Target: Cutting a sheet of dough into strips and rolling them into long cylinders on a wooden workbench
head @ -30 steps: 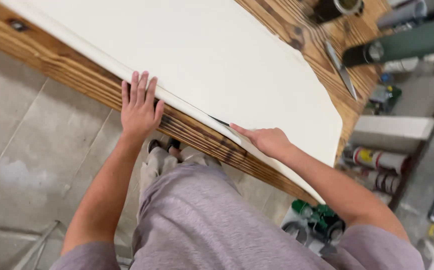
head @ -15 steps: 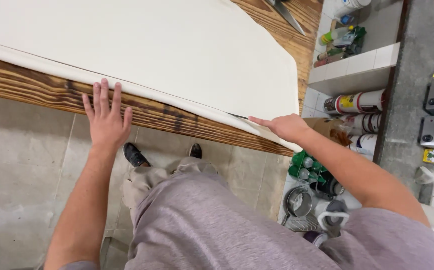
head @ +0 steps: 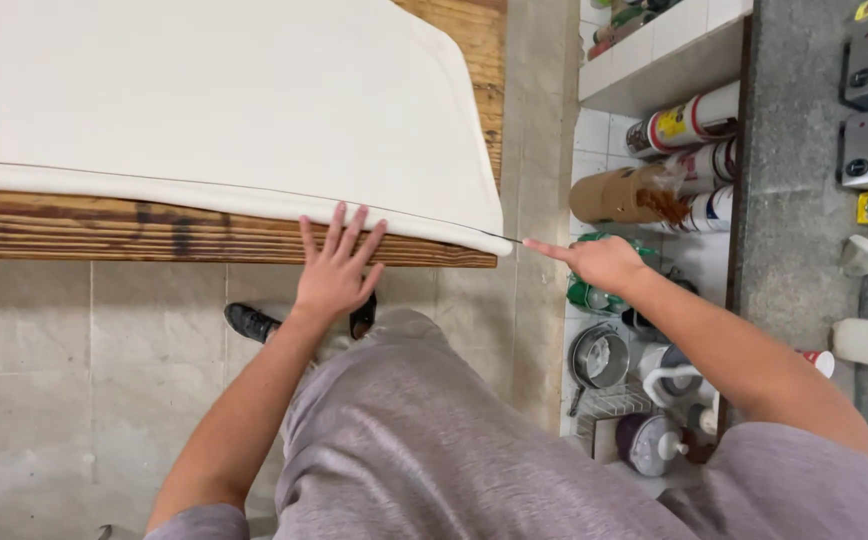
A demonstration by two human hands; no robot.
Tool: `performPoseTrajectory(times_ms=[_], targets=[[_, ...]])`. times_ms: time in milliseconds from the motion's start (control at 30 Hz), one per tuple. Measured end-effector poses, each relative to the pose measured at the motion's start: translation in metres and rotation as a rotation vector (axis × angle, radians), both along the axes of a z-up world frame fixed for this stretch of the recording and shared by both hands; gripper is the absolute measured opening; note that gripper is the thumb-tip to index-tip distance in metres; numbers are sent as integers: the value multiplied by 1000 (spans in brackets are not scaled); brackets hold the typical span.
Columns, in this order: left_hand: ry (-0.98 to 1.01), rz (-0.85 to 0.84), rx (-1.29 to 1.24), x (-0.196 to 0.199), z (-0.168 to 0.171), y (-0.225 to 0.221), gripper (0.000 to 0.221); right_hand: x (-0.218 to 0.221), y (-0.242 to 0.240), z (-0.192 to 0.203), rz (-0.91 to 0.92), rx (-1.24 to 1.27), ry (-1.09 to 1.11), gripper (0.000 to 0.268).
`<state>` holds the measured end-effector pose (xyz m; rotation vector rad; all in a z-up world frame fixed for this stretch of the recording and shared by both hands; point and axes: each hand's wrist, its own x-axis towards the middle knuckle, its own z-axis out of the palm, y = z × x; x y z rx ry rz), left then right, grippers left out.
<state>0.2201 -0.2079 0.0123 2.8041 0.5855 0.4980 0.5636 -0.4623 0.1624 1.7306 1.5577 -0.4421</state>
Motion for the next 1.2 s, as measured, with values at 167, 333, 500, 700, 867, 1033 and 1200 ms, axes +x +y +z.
performPoseTrajectory(times_ms=[167,333,500,700,867,1033,1200], targets=[[121,-246,68,51,-3,-50,62,-4,-44,6,-258,-40,56,80],[63,-203,124,73,-2,-53,66,-73,-36,15,-802,171,187,66],[-20,-304,72,41,3,-15,61,-146,-6,28,-1189,412,430,69],[160,17,23,-22,2,34,61,-193,-11,-2,-1361,614,546,73],[144,2,-9,0,15,40,67,-210,-5,-6,-1403,713,531,72],[327,-169,200,25,8,1,65,-189,38,4,-1392,616,408,71],[119,-248,60,60,6,-30,65,-137,92,0,-1270,614,418,68]])
